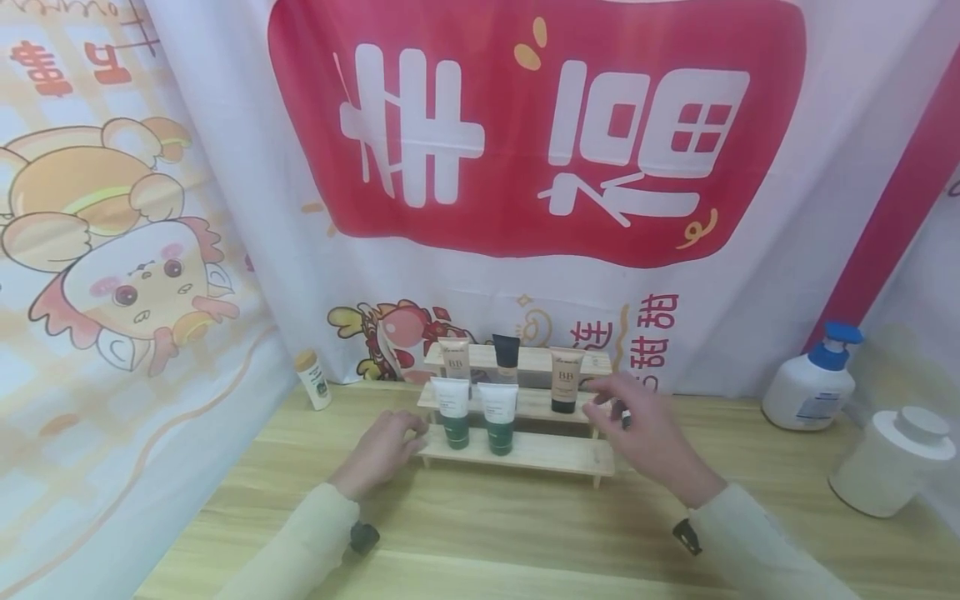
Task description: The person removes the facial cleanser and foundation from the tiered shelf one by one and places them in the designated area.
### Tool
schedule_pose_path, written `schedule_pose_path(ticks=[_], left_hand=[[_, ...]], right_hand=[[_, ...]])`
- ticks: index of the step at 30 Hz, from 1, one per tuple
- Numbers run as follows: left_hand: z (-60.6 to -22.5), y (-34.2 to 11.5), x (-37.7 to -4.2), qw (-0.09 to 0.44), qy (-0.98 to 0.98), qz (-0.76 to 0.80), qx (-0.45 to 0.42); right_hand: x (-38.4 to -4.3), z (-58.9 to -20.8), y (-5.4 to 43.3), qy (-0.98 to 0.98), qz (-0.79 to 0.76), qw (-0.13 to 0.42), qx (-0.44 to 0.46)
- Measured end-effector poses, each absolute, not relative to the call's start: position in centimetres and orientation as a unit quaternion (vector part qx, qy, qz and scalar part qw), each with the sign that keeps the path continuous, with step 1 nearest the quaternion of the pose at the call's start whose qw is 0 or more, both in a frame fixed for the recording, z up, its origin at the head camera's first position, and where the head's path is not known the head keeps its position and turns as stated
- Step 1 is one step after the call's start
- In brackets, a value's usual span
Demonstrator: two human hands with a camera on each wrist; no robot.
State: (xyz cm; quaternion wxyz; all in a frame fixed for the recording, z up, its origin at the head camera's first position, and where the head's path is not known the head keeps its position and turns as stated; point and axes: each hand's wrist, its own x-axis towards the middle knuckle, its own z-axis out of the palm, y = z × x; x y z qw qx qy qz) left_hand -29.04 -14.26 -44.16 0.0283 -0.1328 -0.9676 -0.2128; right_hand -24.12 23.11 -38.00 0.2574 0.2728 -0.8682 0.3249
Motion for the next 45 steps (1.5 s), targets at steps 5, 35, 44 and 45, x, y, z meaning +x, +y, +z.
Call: schedule_pose_path(ticks=[5,35,44,45], left_hand=[[-44.1,-14.3,-29.2,0.031,-0.968,-0.208,-0.136],[-44.3,-14.2,-29.2,0.066,-0.964,-0.202,-0.157],[-44.5,-14.4,-28.9,0.055,-0.964,-0.207,-0.157],[-44.5,-14.5,-28.9,0.055,-0.964,-0.207,-0.156]], right_hand=[[-24.3,-38.0,20.0,-0.843,0.33,0.27,0.329],[-27.3,-42.2,12.7,-0.83,0.402,0.245,0.299],[-26.1,-42.2,13.3,-0.826,0.384,0.266,0.314],[-25.9,-42.2,13.5,-0.825,0.387,0.263,0.318]])
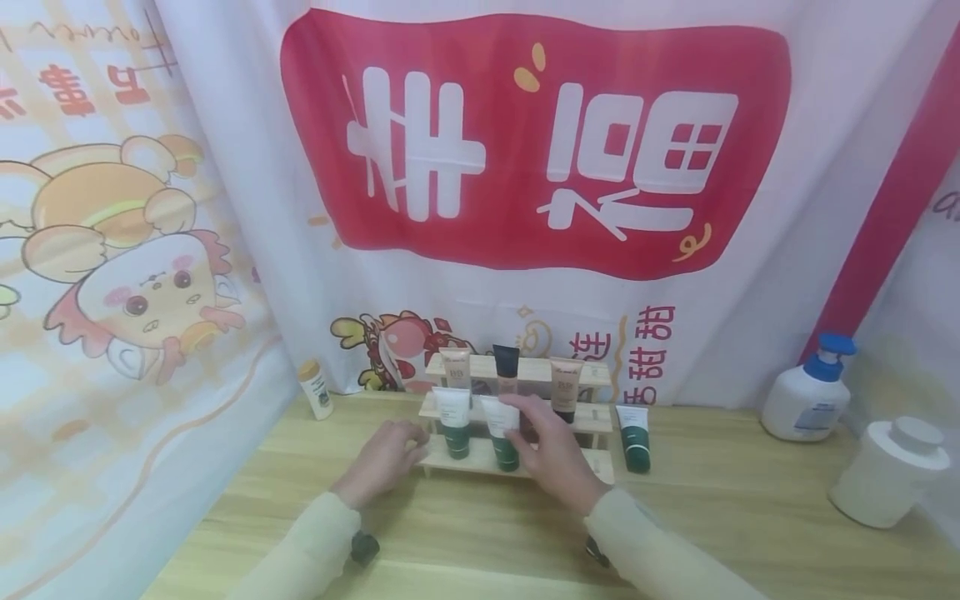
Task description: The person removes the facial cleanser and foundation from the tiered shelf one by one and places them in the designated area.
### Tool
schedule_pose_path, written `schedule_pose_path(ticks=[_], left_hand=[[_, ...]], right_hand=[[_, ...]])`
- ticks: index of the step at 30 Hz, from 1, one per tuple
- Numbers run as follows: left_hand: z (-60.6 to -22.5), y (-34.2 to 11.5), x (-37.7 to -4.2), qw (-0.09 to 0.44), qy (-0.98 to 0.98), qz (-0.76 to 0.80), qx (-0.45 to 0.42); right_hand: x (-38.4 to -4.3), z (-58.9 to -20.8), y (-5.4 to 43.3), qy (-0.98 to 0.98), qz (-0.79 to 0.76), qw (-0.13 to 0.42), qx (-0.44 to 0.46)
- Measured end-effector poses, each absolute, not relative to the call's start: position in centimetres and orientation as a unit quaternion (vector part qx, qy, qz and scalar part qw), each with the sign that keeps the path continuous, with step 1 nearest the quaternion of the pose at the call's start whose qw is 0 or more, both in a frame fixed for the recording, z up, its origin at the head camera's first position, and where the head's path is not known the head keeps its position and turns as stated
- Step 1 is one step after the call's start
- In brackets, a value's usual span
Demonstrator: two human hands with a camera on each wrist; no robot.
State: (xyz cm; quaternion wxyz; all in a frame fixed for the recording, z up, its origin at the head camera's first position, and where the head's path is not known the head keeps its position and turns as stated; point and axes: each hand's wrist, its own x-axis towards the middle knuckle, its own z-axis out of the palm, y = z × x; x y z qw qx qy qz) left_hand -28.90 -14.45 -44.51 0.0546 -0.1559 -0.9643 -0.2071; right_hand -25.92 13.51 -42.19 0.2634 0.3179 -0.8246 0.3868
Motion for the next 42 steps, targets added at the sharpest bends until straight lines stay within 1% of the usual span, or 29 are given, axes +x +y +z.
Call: schedule_pose_path(ticks=[4,10,15,19,22,26,29,33,35,38,42], left_hand=[[-44.7,-14.6,-28.9,0.058,-0.964,-0.209,-0.156],[-44.7,-14.5,-29.0,0.057,-0.964,-0.208,-0.155],[-44.9,-14.5,-29.2,0.052,-0.966,-0.208,-0.146],[-45.1,-14.6,-29.3,0.051,-0.967,-0.209,-0.14],[-45.0,-14.6,-29.3,0.049,-0.966,-0.213,-0.136],[-45.0,-14.5,-29.3,0.05,-0.966,-0.211,-0.142],[-44.9,-14.5,-29.2,0.051,-0.966,-0.206,-0.146],[-44.8,-14.4,-29.2,0.047,-0.968,-0.205,-0.137],[-44.8,-14.4,-29.2,0.045,-0.968,-0.205,-0.136],[-44.7,-14.3,-29.3,0.042,-0.969,-0.204,-0.136],[-44.6,-14.3,-29.4,0.04,-0.968,-0.203,-0.14]], right_hand=[[-24.9,-41.5,15.1,-0.808,0.404,0.271,0.333],[-23.3,-40.2,18.5,-0.789,0.398,0.325,0.338],[-22.6,-39.5,21.9,-0.812,0.356,0.35,0.302],[-22.7,-39.3,24.8,-0.85,0.307,0.355,0.239],[-23.4,-39.1,26.9,-0.872,0.299,0.332,0.2],[-25.1,-39.4,29.7,-0.893,0.31,0.283,0.164],[-26.7,-40.0,31.5,-0.916,0.313,0.221,0.121],[-28.8,-40.9,33.5,-0.939,0.318,0.117,0.063],[-29.6,-41.4,34.3,-0.944,0.316,0.08,0.051],[-30.5,-42.2,35.2,-0.949,0.309,0.043,0.041],[-31.3,-43.2,36.1,-0.949,0.315,0.011,0.032]])
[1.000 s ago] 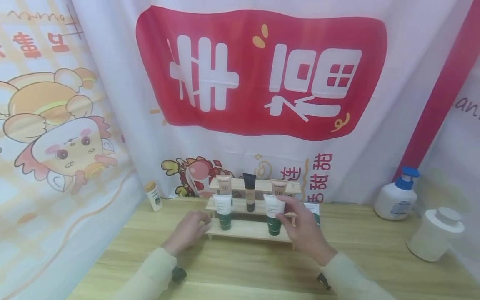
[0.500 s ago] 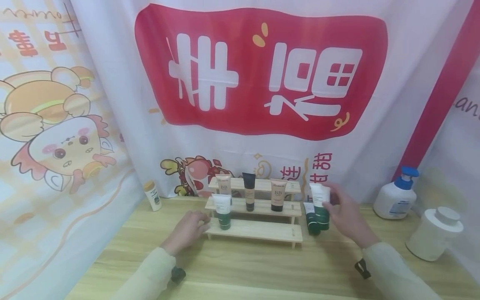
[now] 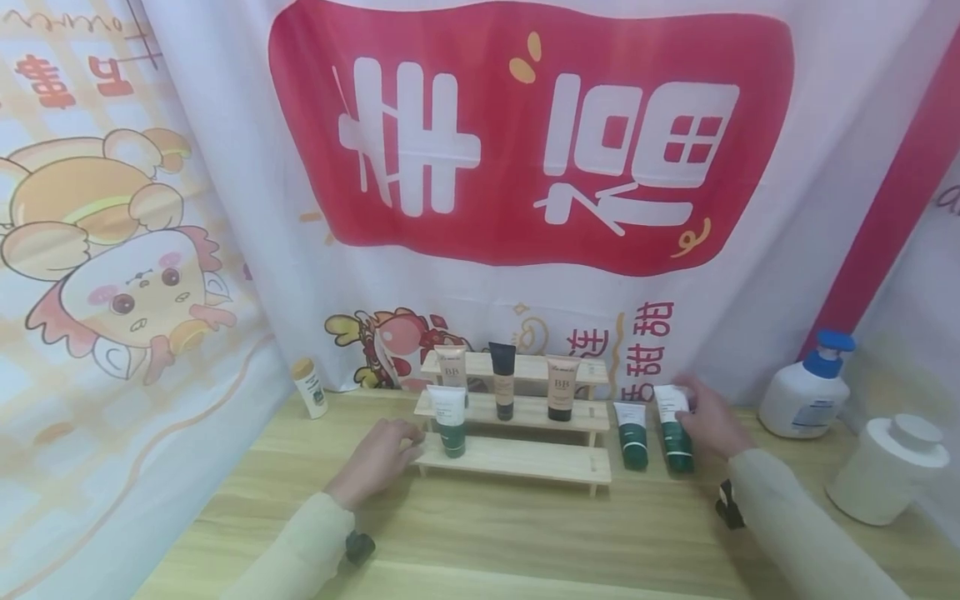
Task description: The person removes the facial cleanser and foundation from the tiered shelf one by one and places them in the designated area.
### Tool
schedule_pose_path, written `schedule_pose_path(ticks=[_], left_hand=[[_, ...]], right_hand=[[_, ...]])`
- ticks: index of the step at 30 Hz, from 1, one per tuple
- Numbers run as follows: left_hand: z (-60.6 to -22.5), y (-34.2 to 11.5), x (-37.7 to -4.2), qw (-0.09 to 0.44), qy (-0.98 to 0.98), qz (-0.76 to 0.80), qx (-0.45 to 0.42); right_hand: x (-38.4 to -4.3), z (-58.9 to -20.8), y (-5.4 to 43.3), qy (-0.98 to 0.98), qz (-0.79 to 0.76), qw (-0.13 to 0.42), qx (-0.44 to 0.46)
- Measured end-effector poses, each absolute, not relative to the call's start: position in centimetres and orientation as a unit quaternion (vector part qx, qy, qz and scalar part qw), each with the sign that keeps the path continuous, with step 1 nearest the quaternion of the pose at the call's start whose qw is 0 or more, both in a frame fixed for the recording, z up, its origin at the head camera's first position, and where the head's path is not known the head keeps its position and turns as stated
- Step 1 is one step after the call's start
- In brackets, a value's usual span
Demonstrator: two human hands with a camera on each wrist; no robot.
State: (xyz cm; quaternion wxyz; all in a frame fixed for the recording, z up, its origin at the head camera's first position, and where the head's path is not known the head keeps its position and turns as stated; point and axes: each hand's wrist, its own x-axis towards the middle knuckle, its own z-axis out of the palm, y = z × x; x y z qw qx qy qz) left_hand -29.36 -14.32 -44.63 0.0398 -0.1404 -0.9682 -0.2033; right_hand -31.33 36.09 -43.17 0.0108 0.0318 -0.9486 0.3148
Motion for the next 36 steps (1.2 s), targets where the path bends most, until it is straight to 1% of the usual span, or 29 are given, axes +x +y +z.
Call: schedule_pose_path(ticks=[9,15,17,20,23,26,31,33,36], left_hand=[[-44.5,-14.1,-29.3,0.037,-0.967,-0.207,-0.142],[-44.6,-14.1,-29.2,0.042,-0.967,-0.205,-0.142],[-44.6,-14.1,-29.2,0.043,-0.968,-0.204,-0.14],[-44.6,-14.2,-29.2,0.042,-0.969,-0.203,-0.135],[-44.5,-14.1,-29.2,0.041,-0.969,-0.204,-0.135],[-44.4,-14.1,-29.3,0.037,-0.97,-0.203,-0.132],[-44.4,-14.1,-29.3,0.035,-0.97,-0.2,-0.134],[-44.4,-14.1,-29.3,0.035,-0.97,-0.2,-0.133],[-44.4,-14.2,-29.2,0.036,-0.97,-0.199,-0.136]], right_hand=[[-32.7,-45.2,37.3,-0.95,0.31,-0.008,0.044],[-33.3,-45.5,37.5,-0.953,0.298,-0.063,0.004],[-33.3,-45.4,37.4,-0.953,0.294,-0.069,-0.001],[-33.4,-45.5,37.5,-0.956,0.286,-0.058,0.006],[-33.2,-45.5,37.6,-0.962,0.272,-0.031,0.017],[-32.8,-45.3,37.4,-0.961,0.275,-0.01,0.003],[-31.5,-44.5,36.2,-0.951,0.305,0.05,-0.016],[-30.7,-43.9,35.6,-0.949,0.304,0.082,-0.001],[-29.4,-42.9,34.5,-0.947,0.304,0.107,0.011]])
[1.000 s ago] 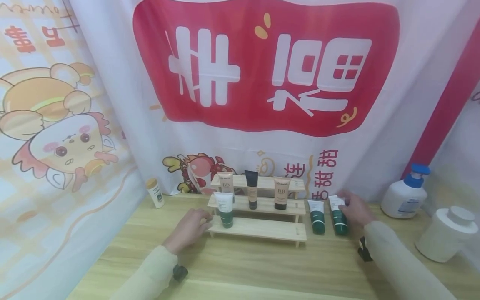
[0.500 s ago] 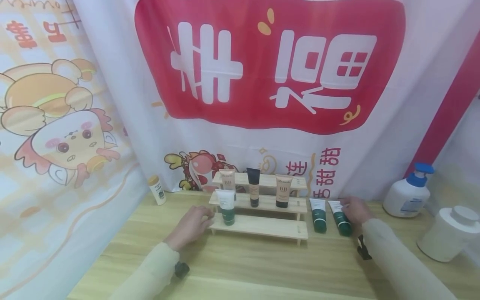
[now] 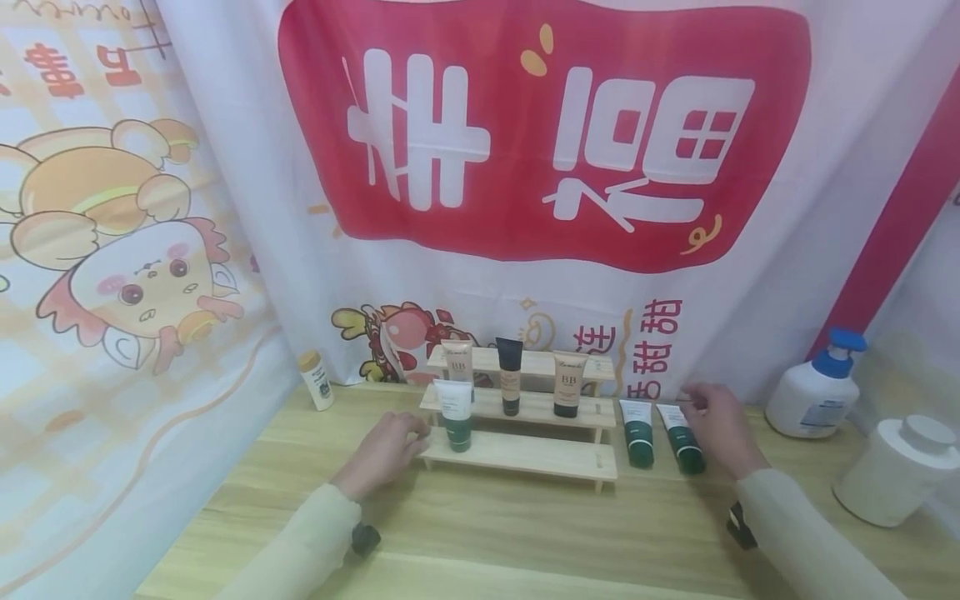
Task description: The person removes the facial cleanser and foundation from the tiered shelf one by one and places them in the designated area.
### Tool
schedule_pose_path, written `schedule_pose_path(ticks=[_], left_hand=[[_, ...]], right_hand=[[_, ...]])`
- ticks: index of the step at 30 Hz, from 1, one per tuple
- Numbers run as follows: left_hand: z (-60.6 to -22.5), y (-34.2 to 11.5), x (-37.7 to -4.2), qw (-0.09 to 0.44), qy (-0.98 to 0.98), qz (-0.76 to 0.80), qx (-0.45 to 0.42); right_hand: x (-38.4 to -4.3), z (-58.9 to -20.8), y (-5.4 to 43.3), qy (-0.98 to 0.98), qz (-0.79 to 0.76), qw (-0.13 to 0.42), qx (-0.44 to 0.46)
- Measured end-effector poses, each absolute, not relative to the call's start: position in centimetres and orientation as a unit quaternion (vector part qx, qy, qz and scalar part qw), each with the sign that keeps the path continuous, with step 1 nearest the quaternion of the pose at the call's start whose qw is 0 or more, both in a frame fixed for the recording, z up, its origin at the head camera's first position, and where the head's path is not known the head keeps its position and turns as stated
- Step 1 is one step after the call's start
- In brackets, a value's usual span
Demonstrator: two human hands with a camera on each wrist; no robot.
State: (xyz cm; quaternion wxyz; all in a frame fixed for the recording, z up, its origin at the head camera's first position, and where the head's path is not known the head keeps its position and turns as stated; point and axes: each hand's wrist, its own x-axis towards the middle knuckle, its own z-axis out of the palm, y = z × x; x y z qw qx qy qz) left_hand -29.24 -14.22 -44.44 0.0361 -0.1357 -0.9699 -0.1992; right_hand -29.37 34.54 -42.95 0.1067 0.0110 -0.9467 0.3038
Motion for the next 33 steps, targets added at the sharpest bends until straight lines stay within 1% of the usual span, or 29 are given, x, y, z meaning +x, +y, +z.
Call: schedule_pose_path(ticks=[5,13,19,22,25,29,33], left_hand=[[-44.5,-14.3,-29.2,0.035,-0.969,-0.199,-0.139],[-44.5,-14.4,-29.3,0.032,-0.971,-0.199,-0.132],[-44.6,-14.4,-29.2,0.035,-0.969,-0.203,-0.135],[-44.5,-14.3,-29.2,0.037,-0.969,-0.201,-0.136],[-44.5,-14.3,-29.2,0.036,-0.97,-0.199,-0.136],[-44.4,-14.2,-29.2,0.034,-0.969,-0.201,-0.136],[-44.5,-14.3,-29.2,0.034,-0.97,-0.201,-0.136]], right_hand=[[-27.3,-41.6,33.1,-0.942,0.297,0.153,0.038],[-24.7,-40.7,29.8,-0.911,0.263,0.29,0.13],[-23.7,-39.9,27.7,-0.889,0.246,0.337,0.19],[-23.6,-39.7,26.6,-0.868,0.258,0.355,0.231],[-23.6,-39.7,25.2,-0.851,0.269,0.361,0.269],[-23.7,-39.8,22.4,-0.84,0.288,0.349,0.299],[-24.2,-40.0,19.1,-0.832,0.325,0.316,0.321]])
